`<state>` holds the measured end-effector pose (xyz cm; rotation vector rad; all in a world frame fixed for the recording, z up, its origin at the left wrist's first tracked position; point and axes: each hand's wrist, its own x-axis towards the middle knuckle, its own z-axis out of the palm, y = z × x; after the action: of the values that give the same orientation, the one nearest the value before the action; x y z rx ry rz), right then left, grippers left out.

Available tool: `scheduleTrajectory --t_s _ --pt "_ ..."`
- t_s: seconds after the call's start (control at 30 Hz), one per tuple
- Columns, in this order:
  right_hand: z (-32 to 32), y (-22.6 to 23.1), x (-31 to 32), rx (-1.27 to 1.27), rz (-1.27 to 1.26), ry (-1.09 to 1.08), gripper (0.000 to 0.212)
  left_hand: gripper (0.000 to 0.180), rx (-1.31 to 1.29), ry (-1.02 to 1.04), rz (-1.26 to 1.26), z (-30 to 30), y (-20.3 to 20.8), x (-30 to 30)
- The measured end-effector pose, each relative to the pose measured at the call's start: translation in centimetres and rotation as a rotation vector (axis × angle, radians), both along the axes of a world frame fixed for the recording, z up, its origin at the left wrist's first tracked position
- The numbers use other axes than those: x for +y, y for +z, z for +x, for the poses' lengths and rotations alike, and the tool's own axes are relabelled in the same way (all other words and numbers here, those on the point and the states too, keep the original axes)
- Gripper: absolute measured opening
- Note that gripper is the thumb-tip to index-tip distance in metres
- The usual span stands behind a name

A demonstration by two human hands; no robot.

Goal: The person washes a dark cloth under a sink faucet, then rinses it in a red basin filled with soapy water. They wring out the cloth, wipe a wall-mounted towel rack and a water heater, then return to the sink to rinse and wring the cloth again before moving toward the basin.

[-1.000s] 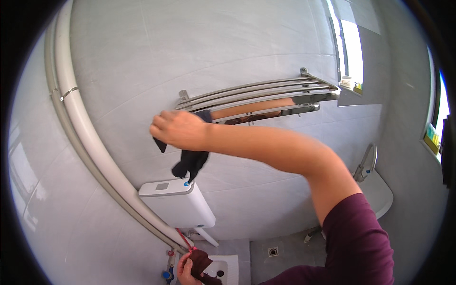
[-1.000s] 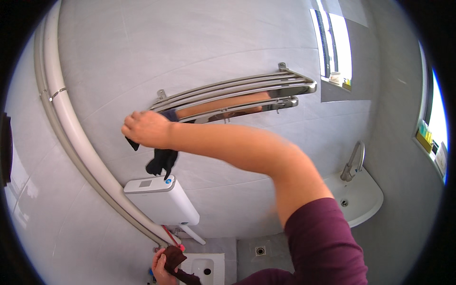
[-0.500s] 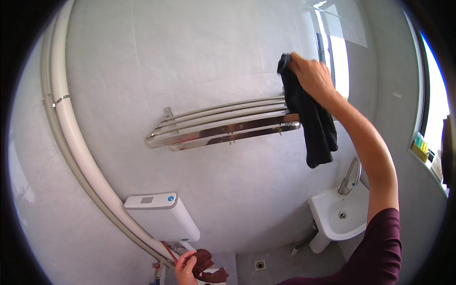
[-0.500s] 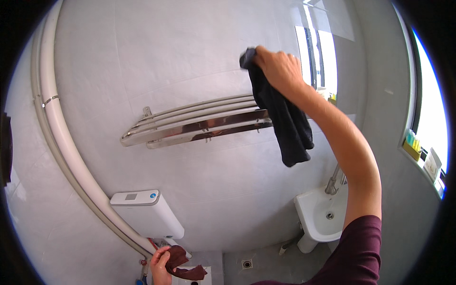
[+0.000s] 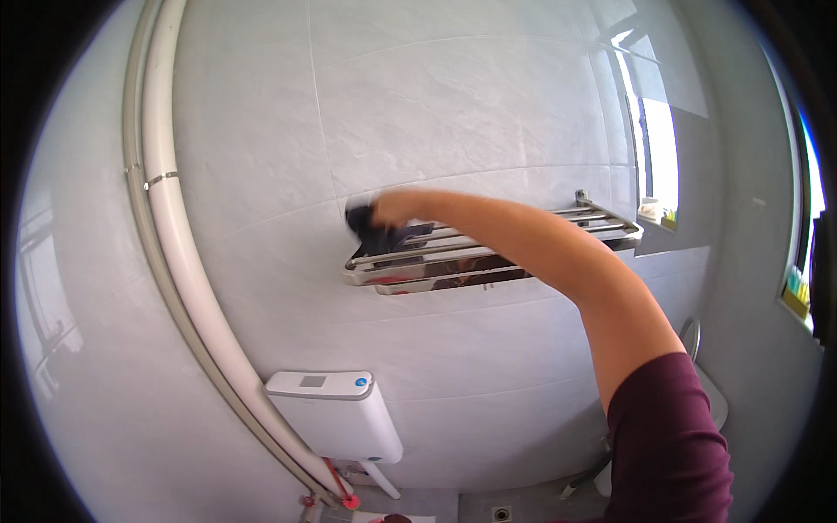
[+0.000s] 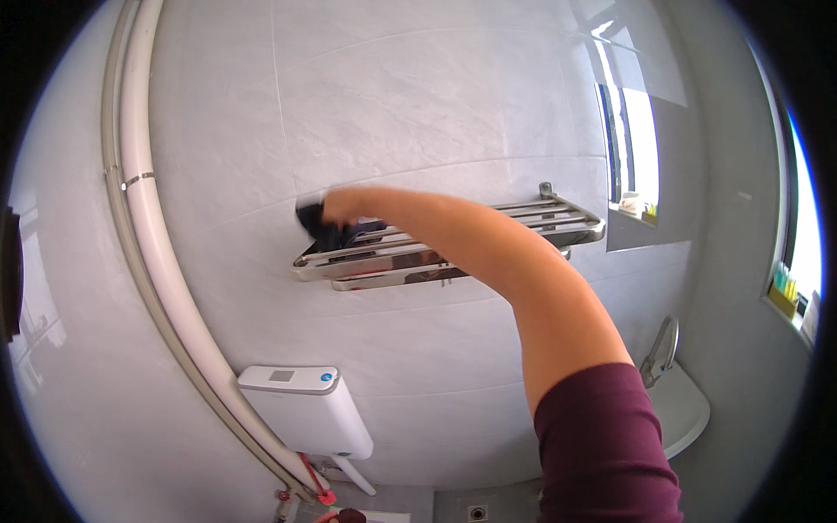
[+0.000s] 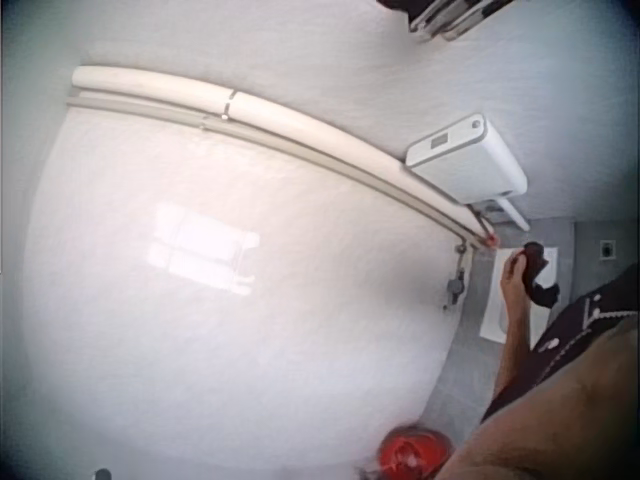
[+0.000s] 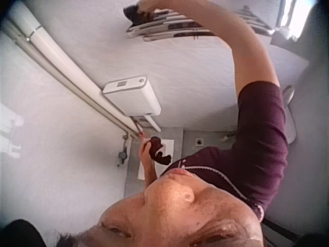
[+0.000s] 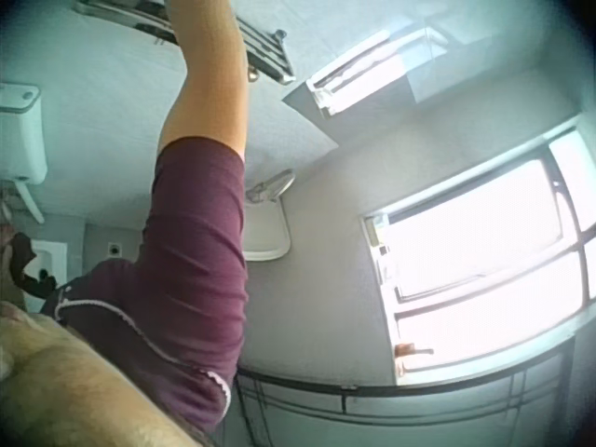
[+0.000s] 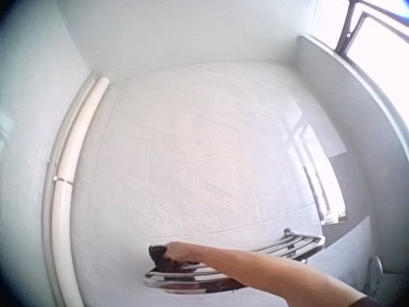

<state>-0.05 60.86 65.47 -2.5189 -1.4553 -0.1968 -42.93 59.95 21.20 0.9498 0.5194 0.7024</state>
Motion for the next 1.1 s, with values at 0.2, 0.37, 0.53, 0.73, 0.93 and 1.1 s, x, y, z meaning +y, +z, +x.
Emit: scheduleTrajectory --t_s 0.2,0.37,0.53,0.73,0.93,1.1 --pt "0.5 -4.8 -0.1 0.264 0.211 0.188 0.034 0.021 0.109 0.172 -0.047 -3.6 -1.8 0.8" --pt "12.2 -2.2 -0.2 0.164 0.733 0.092 0.029 0.022 0.058 0.029 -0.065 0.5 -1.4 -0.1" --pt "0.4 -0.8 -1.0 -0.006 0.823 0.015 0.037 0.023 0.059 0.055 -0.045 1.0 -0.5 -0.7" --pt "3.2 -4.3 1.0 -0.180 -0.001 0.016 0.042 0.022 0.007 0.001 0.057 2.2 -2.1 -1.3" --pt "12.8 -2.5 -4.7 -0.105 -0.318 0.014 0.044 0.022 0.051 -0.011 0.045 2.6 -3.4 -2.0" --pt "9.6 -3.4 -20.4 -0.167 -0.122 -0.004 0.053 0.023 0.114 0.071 0.039 1.0 -1.2 -3.2"
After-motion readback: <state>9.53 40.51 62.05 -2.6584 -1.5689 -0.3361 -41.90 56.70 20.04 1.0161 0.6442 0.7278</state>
